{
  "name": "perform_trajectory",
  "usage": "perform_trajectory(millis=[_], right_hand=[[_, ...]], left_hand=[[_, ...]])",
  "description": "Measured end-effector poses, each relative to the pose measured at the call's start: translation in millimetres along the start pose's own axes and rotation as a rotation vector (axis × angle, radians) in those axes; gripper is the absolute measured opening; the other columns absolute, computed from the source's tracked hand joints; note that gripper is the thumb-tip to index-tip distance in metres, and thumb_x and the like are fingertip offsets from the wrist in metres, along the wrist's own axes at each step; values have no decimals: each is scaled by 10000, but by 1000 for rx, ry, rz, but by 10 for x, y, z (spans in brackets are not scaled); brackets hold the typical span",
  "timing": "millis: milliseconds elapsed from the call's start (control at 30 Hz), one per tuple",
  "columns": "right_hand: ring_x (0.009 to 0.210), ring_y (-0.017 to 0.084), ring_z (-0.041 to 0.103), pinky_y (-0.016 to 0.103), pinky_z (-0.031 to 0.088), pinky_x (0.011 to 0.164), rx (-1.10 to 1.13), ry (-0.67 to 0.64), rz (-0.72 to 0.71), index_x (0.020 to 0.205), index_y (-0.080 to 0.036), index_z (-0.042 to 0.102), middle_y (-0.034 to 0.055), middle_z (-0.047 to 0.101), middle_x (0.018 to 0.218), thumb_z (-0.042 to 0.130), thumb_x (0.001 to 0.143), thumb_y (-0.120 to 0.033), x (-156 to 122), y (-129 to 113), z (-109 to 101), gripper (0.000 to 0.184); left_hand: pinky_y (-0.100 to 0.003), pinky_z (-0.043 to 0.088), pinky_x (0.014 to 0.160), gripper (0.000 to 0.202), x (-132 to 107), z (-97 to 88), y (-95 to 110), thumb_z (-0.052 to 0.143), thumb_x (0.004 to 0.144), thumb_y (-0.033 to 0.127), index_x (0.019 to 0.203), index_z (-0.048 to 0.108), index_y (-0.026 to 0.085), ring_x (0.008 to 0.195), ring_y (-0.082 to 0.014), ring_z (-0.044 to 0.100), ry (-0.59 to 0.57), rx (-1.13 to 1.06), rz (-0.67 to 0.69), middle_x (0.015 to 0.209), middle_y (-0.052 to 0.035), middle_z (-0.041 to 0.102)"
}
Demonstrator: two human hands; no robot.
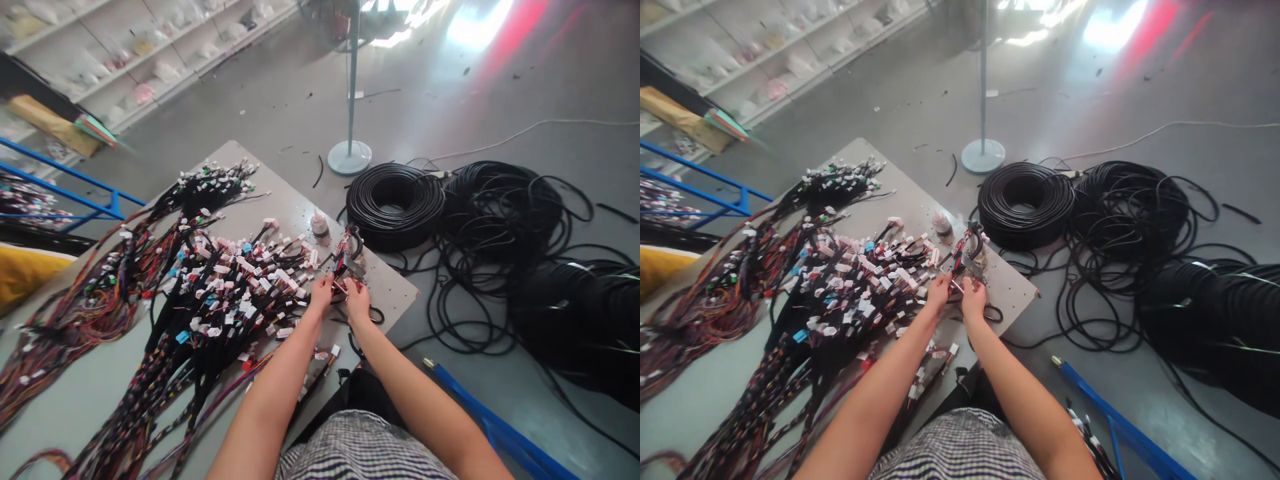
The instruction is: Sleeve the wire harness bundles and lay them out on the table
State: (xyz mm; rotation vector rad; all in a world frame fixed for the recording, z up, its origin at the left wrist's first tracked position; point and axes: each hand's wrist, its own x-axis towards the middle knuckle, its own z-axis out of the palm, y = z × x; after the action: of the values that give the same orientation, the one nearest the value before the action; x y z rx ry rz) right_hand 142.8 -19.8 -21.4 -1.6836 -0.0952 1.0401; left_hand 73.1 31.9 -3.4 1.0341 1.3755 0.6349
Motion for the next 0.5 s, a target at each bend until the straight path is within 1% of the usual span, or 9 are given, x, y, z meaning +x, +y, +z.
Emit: perform_trajectory(millis=[67, 133, 167, 233, 333, 367, 400, 433, 500], right_hand=[[639, 139, 553, 207, 416, 529, -10, 80, 30, 901, -178, 537, 6, 599, 707, 567, 778, -544, -48, 46, 161, 387], [670, 138, 563, 203, 427, 552, -22, 84, 70, 853, -186, 514, 17, 602, 717, 518, 821, -468, -103, 58, 285, 284], [649, 133, 554, 202, 423, 546, -28, 64, 87, 823, -188, 506, 15, 592, 695, 493, 838, -432, -117, 40, 296, 245], [546, 119, 505, 205, 390, 490, -46, -28, 128, 760, -185, 510, 1, 556, 616, 524, 827, -378, -82, -68, 163, 205], [425, 100, 428, 208, 306, 405, -147, -278, 205, 698, -160, 566, -17, 518, 526, 677, 715, -267, 164, -410, -311, 155], [423, 97, 430, 204, 300, 403, -213, -354, 220, 715, -148, 592, -16, 529, 533, 682, 704, -219, 284, -551, -450, 115], [411, 84, 405, 199, 281, 398, -261, -317, 204, 737, -141, 612, -20, 530, 535, 654, 722, -188, 409, -690, -537, 65], [405, 75, 380, 196, 268, 398, -276, -281, 192, 769, -138, 626, -22, 534, 547, 612, 767, -187, 530, -820, -559, 51], [420, 80, 389, 204, 290, 417, -286, -214, 180, 773, -127, 633, -13, 536, 552, 576, 829, -220, 744, -1041, -432, 123]], left_hand=[[-249, 268, 478, 615, 22, 16, 11, 506, 802, 734, 519, 461, 189, 439, -95, 349, 34, 71, 44, 439, 32, 410], [-262, 281, 494, 639, 51, 9, 26, 431, 839, 742, 509, 457, 195, 458, -111, 383, 79, 151, 57, 455, 8, 447], [-268, 285, 496, 648, 65, -2, 33, 401, 852, 742, 503, 451, 198, 461, -117, 395, 86, 181, 40, 457, 0, 455], [-272, 286, 489, 661, 85, -32, 43, 359, 861, 748, 489, 432, 207, 448, -122, 395, 60, 203, -34, 448, -4, 444], [-267, 285, 469, 681, 94, -56, 46, 311, 860, 763, 474, 415, 211, 413, -111, 357, -21, 174, -132, 434, 4, 402], [-265, 281, 462, 684, 95, -51, 45, 303, 856, 769, 476, 416, 211, 405, -108, 345, -32, 163, -149, 434, 5, 393], [-265, 276, 454, 686, 98, -42, 43, 297, 851, 775, 482, 423, 210, 399, -108, 337, -36, 153, -160, 436, 5, 388], [-265, 273, 448, 686, 102, -32, 42, 295, 846, 780, 494, 437, 208, 396, -109, 336, -33, 145, -167, 441, 4, 391], [-269, 282, 444, 686, 116, -28, 46, 300, 835, 787, 528, 476, 199, 397, -118, 352, -22, 142, -185, 456, -5, 417]])
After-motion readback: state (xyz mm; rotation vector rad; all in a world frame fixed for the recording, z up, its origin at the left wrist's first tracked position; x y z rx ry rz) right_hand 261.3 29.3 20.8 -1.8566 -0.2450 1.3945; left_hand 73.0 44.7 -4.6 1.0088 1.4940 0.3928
